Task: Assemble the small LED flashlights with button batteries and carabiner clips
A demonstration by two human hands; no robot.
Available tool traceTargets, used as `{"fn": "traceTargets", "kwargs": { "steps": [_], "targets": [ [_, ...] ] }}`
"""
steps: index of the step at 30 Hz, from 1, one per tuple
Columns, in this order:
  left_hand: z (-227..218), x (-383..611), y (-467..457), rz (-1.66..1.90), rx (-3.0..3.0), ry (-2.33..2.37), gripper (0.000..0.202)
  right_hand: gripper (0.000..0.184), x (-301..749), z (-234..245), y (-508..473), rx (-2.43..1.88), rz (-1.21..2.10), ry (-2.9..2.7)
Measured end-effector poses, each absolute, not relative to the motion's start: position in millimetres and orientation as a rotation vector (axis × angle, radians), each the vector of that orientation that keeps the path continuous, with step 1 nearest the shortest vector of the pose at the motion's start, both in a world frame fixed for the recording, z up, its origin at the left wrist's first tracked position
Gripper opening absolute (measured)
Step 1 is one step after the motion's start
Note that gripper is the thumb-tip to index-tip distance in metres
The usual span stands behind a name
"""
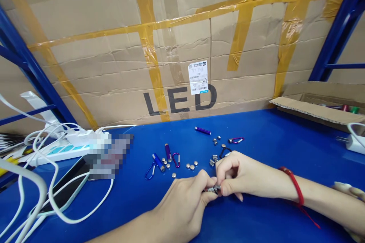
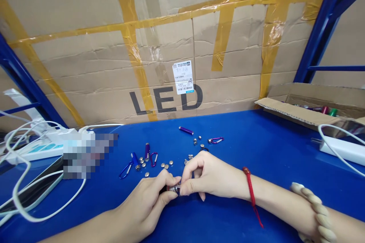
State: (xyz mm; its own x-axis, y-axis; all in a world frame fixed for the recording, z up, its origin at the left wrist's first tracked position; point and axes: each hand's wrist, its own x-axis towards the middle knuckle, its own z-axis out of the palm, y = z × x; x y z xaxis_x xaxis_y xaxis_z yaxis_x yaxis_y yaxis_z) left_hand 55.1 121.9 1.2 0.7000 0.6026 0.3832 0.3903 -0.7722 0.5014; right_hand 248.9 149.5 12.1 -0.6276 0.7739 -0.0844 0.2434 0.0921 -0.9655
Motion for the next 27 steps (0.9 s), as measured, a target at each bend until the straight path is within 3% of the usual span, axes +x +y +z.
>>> {"fn": "traceTargets", "kwargs": {
  "steps": [10, 27],
  "targets": [
    [4.0, 53.7, 119.8, 0.619, 2.427, 0.855, 0.010, 0.025, 248.1, 14.9, 150.7, -1.218, 1.513, -1.835],
    [-0.8, 54.7, 121.0, 0.680, 2.508, 0.855, 0.013, 0.023, 245.4, 20.1, 147.8, -1.259, 1.563, -1.794]
  ]
}}
